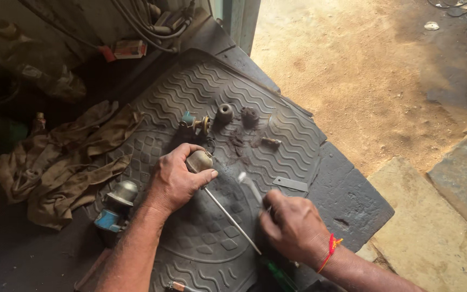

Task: The person disassembles small mechanical components on a rubber mat using a wrench, screwdriver, and metal file. They remove parts, clean internal surfaces, and separate components while working in a workshop setting.

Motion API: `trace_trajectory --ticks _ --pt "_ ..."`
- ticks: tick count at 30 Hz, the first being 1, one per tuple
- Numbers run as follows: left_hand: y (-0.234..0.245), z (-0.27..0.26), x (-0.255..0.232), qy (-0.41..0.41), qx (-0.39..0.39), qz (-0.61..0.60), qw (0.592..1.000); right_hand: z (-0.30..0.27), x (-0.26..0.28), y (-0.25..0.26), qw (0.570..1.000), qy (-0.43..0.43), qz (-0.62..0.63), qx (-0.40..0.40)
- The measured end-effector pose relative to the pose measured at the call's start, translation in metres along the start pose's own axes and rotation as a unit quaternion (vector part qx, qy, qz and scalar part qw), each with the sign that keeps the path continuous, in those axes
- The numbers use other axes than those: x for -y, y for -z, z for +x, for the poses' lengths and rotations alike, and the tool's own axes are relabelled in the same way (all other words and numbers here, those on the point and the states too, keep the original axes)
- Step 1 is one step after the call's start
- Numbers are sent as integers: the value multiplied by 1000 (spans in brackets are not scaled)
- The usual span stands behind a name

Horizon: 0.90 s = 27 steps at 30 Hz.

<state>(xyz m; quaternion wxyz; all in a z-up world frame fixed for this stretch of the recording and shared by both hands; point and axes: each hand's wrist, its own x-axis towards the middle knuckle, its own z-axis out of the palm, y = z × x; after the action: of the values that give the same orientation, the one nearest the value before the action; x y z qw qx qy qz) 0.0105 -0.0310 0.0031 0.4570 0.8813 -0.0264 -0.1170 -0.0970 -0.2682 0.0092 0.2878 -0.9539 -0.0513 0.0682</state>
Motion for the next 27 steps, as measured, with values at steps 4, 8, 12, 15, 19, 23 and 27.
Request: trace_trajectory --ticks 4,8,12,15,19,23,27 --pt "1 -1 -3 16 5 40 999 17 -1 0 994 77 36 -62" --pt "2 4 -10 43 34 99 994 47 11 5 996 73 41 -1" --pt "5 4 -10 38 38 84 995 69 23 17 996 89 17 16" --pt "3 4 -7 15 40 83 996 77 26 25 994 95 -15 56" --pt "3 5 -7 -2 62 115 991 100 34 39 979 177 -73 71" --pt "6 5 -11 -3 93 147 985 125 49 53 952 202 -160 167" --pt "9 4 -14 -11 103 130 986 131 61 54 929 226 -221 191"
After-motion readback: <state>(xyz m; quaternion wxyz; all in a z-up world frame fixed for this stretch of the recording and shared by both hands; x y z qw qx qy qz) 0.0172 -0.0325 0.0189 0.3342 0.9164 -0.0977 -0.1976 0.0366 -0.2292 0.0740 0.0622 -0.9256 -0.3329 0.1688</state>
